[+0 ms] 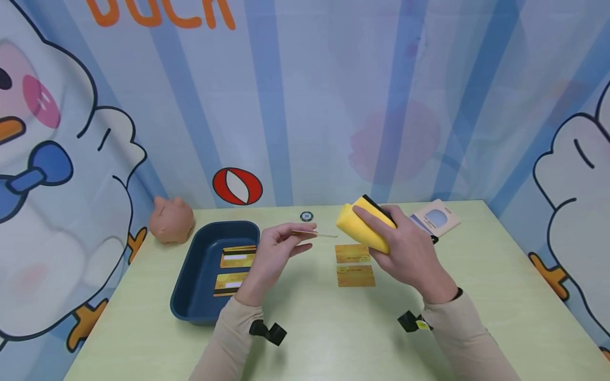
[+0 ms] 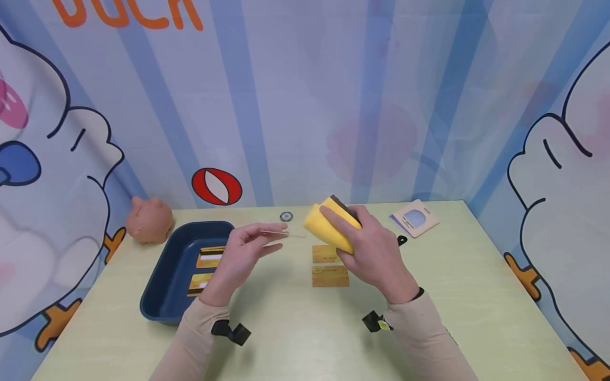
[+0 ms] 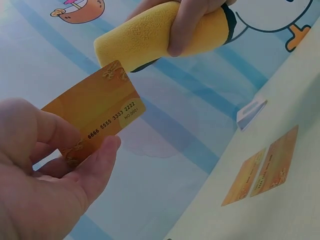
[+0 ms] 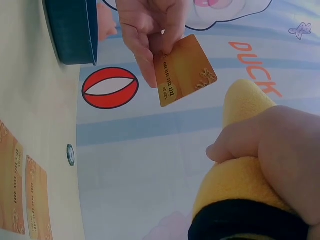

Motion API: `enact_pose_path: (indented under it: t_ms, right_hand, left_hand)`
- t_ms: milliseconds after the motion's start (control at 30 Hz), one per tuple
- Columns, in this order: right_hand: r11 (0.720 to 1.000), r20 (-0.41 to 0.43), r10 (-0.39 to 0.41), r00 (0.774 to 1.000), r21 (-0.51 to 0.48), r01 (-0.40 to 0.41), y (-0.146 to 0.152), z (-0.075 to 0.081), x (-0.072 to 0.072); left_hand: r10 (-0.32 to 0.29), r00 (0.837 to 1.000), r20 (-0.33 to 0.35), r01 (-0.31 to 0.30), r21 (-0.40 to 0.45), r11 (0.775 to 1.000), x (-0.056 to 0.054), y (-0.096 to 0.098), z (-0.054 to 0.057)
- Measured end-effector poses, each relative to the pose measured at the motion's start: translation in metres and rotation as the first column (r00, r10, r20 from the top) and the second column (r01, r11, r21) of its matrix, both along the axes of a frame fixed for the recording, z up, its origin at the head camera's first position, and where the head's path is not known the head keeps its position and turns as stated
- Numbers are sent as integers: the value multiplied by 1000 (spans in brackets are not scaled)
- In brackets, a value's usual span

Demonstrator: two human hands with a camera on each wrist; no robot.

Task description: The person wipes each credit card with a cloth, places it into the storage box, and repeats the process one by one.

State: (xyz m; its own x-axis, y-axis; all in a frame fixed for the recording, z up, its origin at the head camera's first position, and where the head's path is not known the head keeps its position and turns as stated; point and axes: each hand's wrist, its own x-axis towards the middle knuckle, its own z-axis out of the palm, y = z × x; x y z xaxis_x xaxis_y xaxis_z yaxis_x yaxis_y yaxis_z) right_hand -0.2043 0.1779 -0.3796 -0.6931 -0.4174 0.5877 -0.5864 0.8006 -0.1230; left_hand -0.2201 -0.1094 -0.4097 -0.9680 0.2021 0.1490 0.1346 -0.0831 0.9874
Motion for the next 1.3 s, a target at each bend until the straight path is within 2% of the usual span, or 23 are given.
enact_pose_path:
  t_ms: [267, 433, 600, 933, 1300]
  right_hand:
    - [1000, 16, 6, 1000, 1, -6, -3, 0, 1]
    - [1000, 22, 15, 1000, 0, -15, -4, 0, 2]
    - [1000, 13, 27, 1000, 5, -27, -6, -1, 1]
    - [998, -4, 56, 998, 20, -56, -9, -4, 1]
    - [993, -13, 109, 994, 47, -108, -21, -10, 3]
  left_hand:
    - [10, 1000, -2, -10, 9, 1000, -1, 1, -1]
    - [-2, 1000, -9, 2, -22, 1000, -1, 1, -2]
    - [-42, 999, -19, 41, -67, 997, 0, 1, -2]
    - [-182, 983, 18, 182, -60, 981, 2, 2, 0]
    - [-203, 979, 7, 203, -59, 977, 3, 8, -3]
